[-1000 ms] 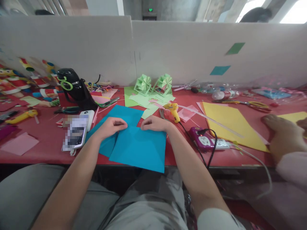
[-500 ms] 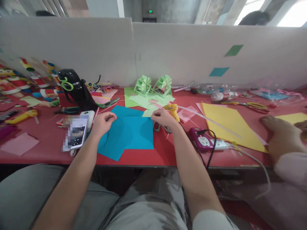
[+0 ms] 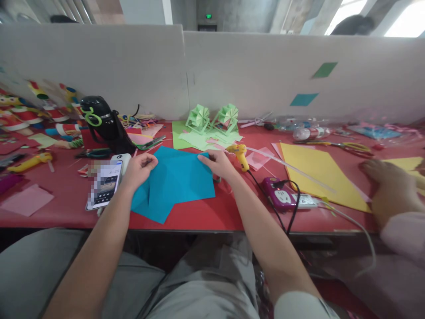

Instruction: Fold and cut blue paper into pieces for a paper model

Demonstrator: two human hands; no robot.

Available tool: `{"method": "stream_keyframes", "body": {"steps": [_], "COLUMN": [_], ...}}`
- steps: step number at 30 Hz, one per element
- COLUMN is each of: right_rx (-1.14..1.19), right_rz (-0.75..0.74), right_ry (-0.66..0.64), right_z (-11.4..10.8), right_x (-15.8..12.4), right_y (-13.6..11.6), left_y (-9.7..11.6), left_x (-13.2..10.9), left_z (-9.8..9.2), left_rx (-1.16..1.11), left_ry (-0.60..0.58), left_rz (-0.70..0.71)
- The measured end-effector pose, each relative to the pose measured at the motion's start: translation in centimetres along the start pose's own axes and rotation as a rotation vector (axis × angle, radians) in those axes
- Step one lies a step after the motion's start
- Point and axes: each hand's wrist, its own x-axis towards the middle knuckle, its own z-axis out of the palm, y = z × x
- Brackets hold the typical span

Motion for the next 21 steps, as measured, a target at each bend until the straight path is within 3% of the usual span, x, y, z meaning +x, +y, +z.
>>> {"method": "stream_keyframes", "body": {"steps": [4,8,13,17,21], "right_rx": [-0.088,-0.122,-0.132,-0.129,-0.107], "right_rz": [-0.108,-0.209,-0.28,-0.294,-0.297], "right_ry": [0.032,-0.017,-0.044,-0.034,0.065], "right_z": [1.0,1.6,2.0,1.7,0.8], "right_x": [-0.4,-1.1,-1.5,-1.5,-1.4], "right_y": [-0.1,-1.1,-1.9,-1.7,-1.6], "left_y": [1.9,5.0,6.3,5.5,4.5], "left_x": [-0.4,-1.1,-1.5,-1.4,-1.1], "left_z": [0.8,3.0,4.6,3.9,2.7], "left_rx": [0.209,0.208,0.216,0.178,0.181], "left_ry": [-0.018,-0.118,-0.186,-0.167,-0.138], "left_rz": [0.211,0.387,0.382,0.356,0.302]}}
